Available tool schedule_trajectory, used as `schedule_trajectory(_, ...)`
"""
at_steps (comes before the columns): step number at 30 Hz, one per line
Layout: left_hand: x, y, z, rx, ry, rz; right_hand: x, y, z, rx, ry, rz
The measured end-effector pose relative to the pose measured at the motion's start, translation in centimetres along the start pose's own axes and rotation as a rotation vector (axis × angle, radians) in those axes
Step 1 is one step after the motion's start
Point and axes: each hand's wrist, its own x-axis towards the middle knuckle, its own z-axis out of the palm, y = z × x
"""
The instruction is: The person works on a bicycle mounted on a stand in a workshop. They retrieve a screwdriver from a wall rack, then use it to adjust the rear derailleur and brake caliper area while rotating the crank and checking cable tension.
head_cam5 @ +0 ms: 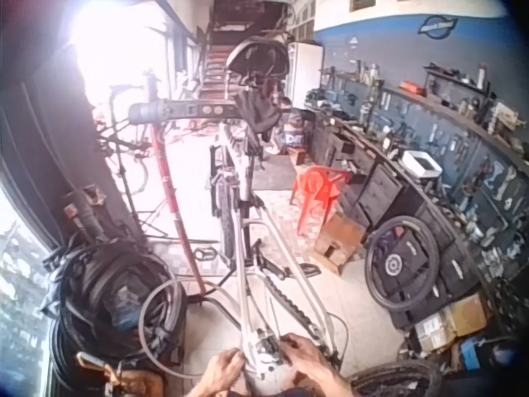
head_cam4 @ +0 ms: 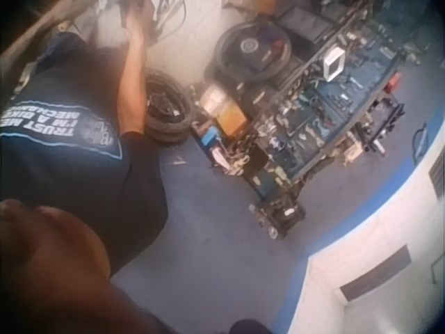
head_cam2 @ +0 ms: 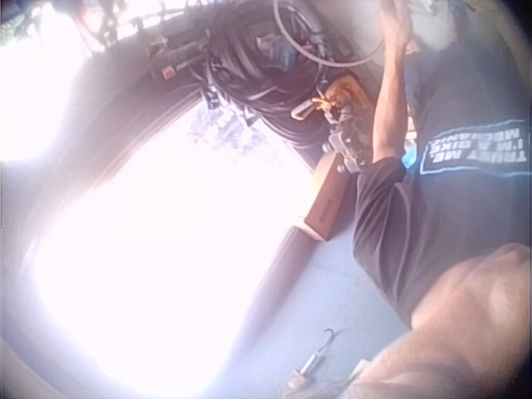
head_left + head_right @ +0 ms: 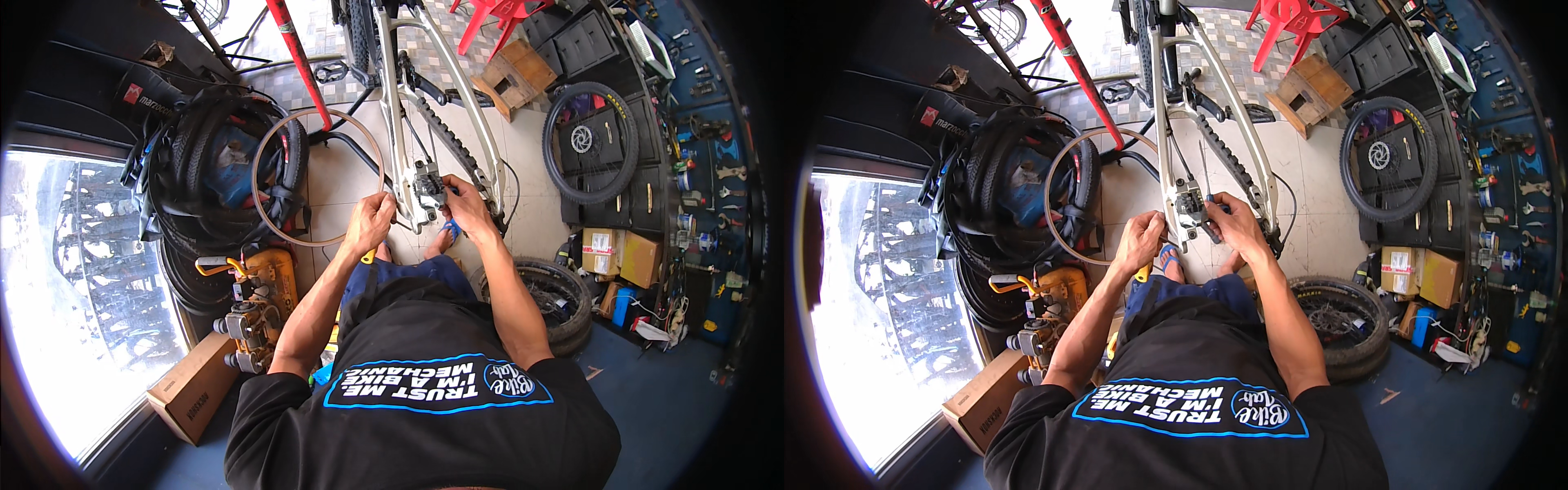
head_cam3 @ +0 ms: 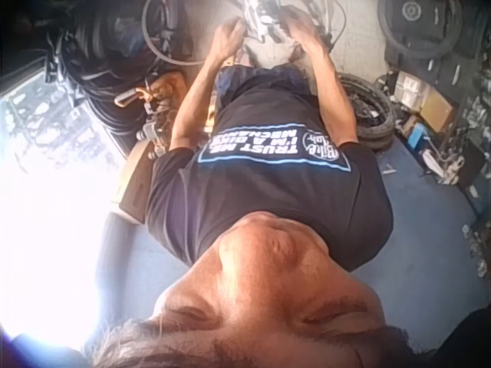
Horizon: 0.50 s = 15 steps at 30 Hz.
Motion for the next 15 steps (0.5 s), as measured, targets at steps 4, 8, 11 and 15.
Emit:
schedule_trajectory(4,-0.1,0.4,-0.1,-0.081,0.002,-0.094,-0.1,-0.3,0.1,-0.011,-0.004,0.011)
schedule_trajectory(8,-0.7,1.2,0.3,-0.058,0.112,0.042,0.1,0.0,-0.1,-0.008,-0.003,0.003)
schedule_trajectory(11,-1.7,2.2,0.4,-0.003,0.125,0.193,0.1,0.2,-0.2,-0.007,-0.013,-0.015)
schedule_trajectory(15,-1.1,1.4,0.2,0.153,0.099,0.198,0.3,0.3,-0.2,-0.012,-0.013,-0.016)
